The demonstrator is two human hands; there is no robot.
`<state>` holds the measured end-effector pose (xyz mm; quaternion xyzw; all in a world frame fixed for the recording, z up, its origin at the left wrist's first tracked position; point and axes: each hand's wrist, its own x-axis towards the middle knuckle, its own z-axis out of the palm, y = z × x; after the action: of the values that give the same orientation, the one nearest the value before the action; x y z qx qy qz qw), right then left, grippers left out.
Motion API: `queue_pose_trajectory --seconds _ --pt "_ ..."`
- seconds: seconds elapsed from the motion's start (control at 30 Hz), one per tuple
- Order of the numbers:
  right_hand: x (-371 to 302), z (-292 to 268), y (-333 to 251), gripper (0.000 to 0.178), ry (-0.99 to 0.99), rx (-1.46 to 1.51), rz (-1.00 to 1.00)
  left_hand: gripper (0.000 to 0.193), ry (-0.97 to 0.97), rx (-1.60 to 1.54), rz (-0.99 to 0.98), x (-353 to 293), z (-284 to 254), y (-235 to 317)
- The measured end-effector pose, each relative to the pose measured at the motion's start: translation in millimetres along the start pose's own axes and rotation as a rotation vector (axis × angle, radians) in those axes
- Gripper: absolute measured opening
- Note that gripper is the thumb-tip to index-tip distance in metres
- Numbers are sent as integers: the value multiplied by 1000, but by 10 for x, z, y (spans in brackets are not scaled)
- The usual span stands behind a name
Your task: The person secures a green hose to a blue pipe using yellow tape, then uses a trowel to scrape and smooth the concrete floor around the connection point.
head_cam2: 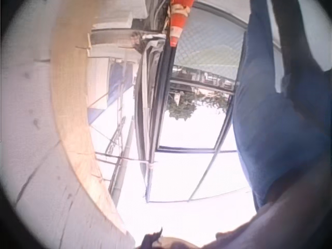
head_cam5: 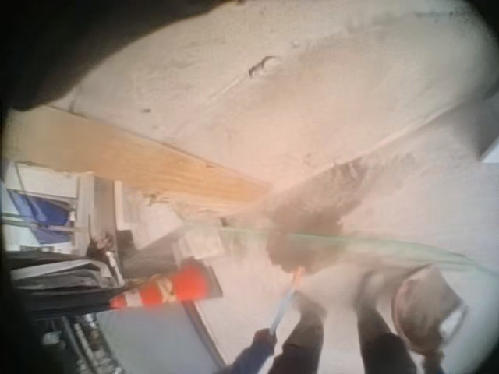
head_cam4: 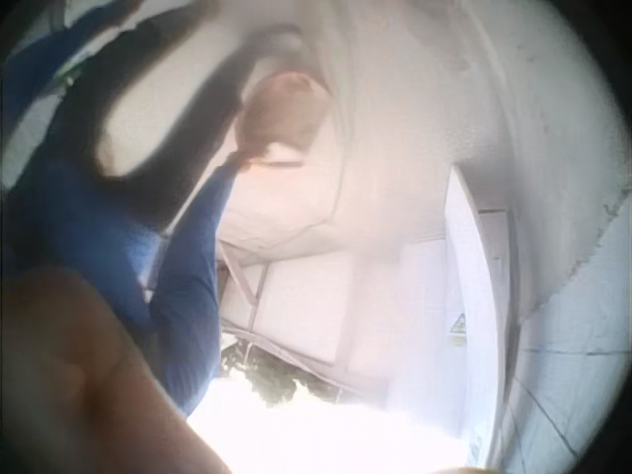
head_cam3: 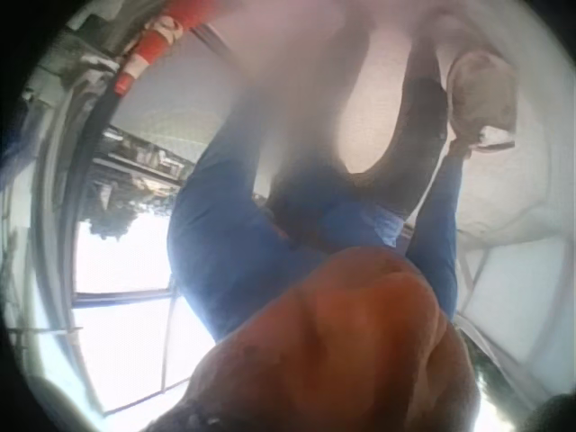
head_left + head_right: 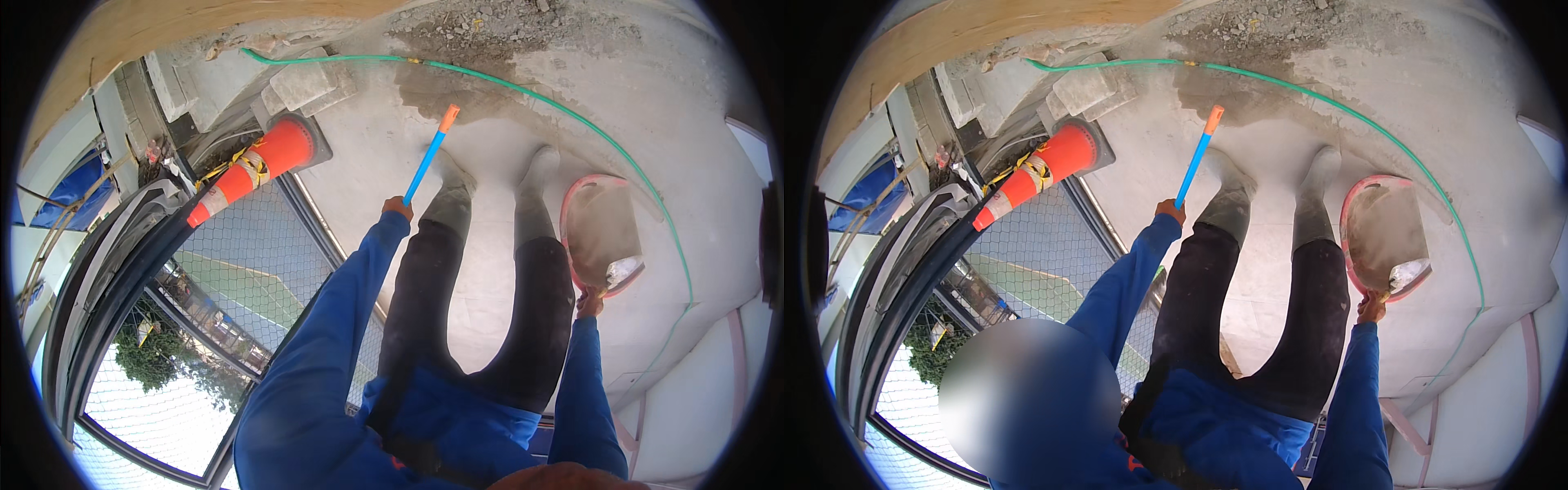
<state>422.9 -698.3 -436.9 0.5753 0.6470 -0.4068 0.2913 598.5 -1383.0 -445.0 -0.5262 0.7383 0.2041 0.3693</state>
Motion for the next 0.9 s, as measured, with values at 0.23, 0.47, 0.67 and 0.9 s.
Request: queue_pose_trajectory --seconds 0.23,0.47,0.67,0.9 --pt "1144 -119 45 35 197 -597 -475 34 -6 -19 135 1202 1300 -406" --pt "1031 2944 -1843 36 61 -652 -1289 43 -394 183 291 2211 1666 -531" --pt "1199 4992 -2293 46 -296 -874 -1429 24 -12 354 606 2754 654 726" --pt "1140 5566 -2171 41 -252 -1093 -1682 28 987 315 1157 3872 -433 1788"
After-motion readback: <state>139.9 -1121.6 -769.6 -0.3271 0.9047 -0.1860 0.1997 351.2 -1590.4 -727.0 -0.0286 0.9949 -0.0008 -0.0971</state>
